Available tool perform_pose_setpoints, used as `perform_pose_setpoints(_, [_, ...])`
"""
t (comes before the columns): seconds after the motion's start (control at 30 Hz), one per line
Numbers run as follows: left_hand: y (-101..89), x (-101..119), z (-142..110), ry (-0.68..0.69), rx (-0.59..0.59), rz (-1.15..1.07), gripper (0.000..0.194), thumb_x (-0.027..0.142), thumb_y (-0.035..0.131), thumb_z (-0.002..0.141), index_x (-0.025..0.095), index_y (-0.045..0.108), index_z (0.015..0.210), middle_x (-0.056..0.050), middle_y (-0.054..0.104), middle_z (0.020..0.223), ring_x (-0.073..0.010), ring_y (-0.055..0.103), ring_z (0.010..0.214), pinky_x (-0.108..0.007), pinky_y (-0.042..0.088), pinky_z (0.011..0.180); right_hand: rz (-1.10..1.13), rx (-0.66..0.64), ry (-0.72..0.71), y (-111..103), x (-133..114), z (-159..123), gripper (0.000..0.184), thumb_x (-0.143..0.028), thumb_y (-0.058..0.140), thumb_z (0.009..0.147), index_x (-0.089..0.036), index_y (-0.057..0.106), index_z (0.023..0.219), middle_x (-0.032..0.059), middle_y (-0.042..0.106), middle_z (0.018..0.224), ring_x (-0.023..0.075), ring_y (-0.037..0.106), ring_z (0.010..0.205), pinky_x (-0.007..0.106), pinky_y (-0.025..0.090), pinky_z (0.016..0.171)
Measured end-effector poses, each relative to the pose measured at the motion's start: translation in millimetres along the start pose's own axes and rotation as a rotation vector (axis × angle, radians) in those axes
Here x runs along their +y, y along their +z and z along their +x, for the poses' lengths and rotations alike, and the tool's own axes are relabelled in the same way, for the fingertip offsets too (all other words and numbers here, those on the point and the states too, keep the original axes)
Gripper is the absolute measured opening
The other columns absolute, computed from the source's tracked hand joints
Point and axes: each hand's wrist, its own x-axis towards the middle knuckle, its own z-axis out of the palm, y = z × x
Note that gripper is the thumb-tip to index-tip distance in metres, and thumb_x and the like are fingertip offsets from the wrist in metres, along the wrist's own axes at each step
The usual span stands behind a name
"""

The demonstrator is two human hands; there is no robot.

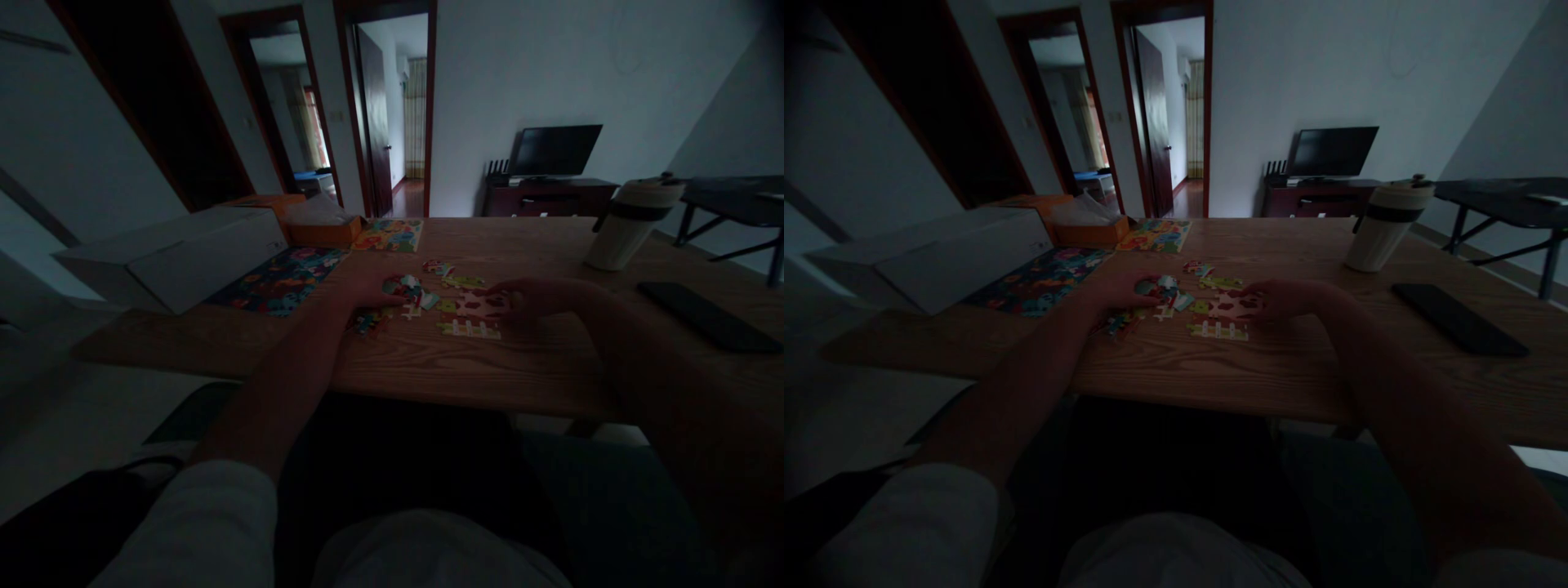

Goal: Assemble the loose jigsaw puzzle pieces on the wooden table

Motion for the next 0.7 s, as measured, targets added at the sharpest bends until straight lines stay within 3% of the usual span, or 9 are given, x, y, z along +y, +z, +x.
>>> perform_pose_setpoints(0.13, [0.7,2,1,-0.007,0.024,0.020,0.049,0.050,0.072,0.084,0.028,0.070,0.127,-0.005,0.069,0.132,-0.0310,0.061,0.123,-0.038,0.045,0.106,0.022,-0.002,-0.002,0,2,0,0.076,-0.059,0.072,0.074,-0.035,0.060,0.144,0.0064,0.064,0.142,0.0395,0.062,0.124,0.055,0.047,0.108])
perform_pose_setpoints(0.37, [-2.8,-18,2,-0.083,0.185,0.006,0.063,0.044,0.077,0.079,0.022,0.061,0.136,-0.010,0.069,0.127,-0.0292,0.064,0.113,-0.038,0.050,0.096,0.016,-0.003,-0.008,1,2,1,0.074,-0.060,0.070,0.074,-0.035,0.062,0.143,0.0056,0.063,0.143,0.0387,0.062,0.123,0.056,0.047,0.108])
perform_pose_setpoints(0.7, [-2.0,-38,8,-0.067,0.283,-0.208,0.048,0.044,0.075,0.080,0.022,0.065,0.122,-0.009,0.071,0.117,-0.0244,0.067,0.106,-0.036,0.053,0.090,-0.020,0.007,-0.019,1,1,1,0.074,-0.060,0.070,0.076,-0.034,0.060,0.145,0.0064,0.065,0.141,0.0380,0.063,0.123,0.055,0.048,0.108])
